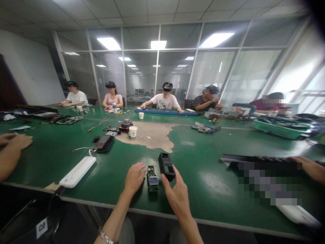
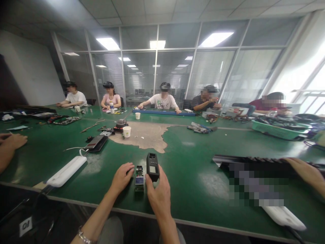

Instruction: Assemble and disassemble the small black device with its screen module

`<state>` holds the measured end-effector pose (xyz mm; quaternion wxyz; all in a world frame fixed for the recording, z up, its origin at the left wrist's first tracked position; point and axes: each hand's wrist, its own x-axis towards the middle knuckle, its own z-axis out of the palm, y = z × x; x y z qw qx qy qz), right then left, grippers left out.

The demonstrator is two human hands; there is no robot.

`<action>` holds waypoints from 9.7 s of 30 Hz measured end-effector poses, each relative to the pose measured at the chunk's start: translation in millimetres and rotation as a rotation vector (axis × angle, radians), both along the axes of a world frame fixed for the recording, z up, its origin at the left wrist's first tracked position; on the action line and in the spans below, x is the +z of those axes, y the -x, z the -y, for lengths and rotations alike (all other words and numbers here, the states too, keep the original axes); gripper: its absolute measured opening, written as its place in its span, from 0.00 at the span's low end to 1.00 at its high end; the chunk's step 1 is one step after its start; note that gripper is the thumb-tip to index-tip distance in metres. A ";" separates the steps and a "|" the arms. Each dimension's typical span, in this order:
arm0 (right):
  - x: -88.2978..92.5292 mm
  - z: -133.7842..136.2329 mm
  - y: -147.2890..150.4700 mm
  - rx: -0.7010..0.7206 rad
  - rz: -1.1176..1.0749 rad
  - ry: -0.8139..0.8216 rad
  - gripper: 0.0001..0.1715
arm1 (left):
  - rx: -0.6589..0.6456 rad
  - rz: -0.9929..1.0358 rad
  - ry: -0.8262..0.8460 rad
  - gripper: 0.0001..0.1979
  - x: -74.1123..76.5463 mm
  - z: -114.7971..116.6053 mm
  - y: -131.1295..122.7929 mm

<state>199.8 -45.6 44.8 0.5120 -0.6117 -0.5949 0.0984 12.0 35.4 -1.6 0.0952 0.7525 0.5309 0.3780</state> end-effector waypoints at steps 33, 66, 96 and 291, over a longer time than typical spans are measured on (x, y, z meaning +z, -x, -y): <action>-60.4 1.1 -25.8 -0.168 0.297 0.119 0.46 | -0.043 -0.168 0.037 0.16 10.3 2.4 -3.0; -30.9 4.9 50.2 -0.076 0.287 0.209 0.36 | 0.082 0.272 0.011 0.19 -3.8 -4.8 -0.1; -28.7 -5.4 -7.2 -0.072 0.089 0.094 0.31 | 0.062 -0.022 -0.059 0.14 -11.7 -4.5 -0.3; -0.3 -58.6 26.9 -0.026 0.178 0.129 0.34 | -0.346 0.002 0.119 0.63 11.9 -22.4 -8.9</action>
